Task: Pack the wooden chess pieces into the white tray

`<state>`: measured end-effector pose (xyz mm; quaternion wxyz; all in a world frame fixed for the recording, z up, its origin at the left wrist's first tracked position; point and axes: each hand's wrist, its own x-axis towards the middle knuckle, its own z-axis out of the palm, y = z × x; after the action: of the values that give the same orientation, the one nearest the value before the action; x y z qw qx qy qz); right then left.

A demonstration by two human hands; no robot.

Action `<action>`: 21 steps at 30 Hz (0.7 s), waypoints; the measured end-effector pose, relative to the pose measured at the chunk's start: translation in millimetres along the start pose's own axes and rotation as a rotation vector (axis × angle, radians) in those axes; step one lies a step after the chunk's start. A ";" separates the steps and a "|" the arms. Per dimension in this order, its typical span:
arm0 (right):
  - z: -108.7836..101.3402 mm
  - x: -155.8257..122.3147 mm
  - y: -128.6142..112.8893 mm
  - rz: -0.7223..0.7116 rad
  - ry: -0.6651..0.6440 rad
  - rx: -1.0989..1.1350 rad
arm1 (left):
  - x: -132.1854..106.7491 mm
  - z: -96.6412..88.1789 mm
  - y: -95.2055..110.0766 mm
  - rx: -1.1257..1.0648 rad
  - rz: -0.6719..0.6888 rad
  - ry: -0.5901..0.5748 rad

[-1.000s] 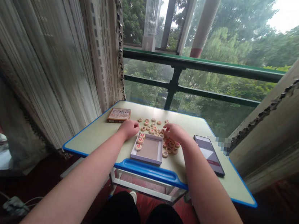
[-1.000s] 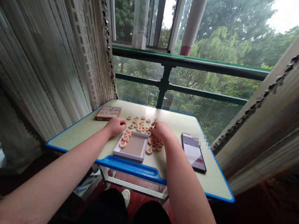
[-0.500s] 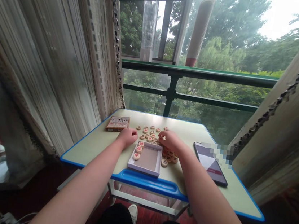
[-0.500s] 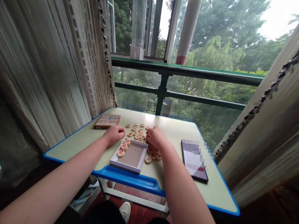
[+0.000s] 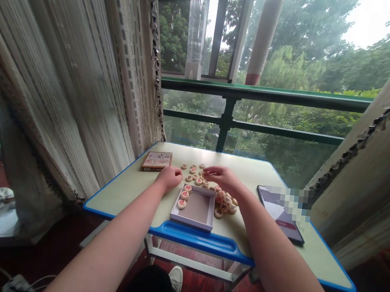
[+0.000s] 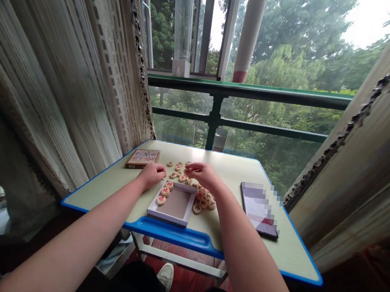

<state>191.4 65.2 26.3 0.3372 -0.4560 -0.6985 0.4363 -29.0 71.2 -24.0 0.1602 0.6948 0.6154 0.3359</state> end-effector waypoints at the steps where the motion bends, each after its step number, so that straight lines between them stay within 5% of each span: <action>1: -0.6 0.3 0.3 0.003 -0.002 0.034 | 0.1 0.0 -0.1 -0.001 -0.002 -0.003; 7: -8.2 0.9 0.3 0.032 0.135 -0.066 | -0.1 -0.2 -0.5 -0.018 -0.004 -0.002; 11: -21.3 1.9 6.0 0.020 0.227 -0.473 | 1.1 1.0 -1.2 -0.024 -0.011 0.001; 14: -29.9 3.3 14.4 0.043 0.149 -0.761 | 2.7 2.5 -2.0 -0.038 -0.033 0.011; 21: -27.1 8.1 19.4 0.050 0.076 -0.901 | 2.2 3.6 -1.9 -0.006 -0.010 -0.006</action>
<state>218.7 84.8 19.7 0.1198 -0.5898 -0.7946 0.0797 -28.0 74.3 -27.3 0.1658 0.6922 0.6174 0.3350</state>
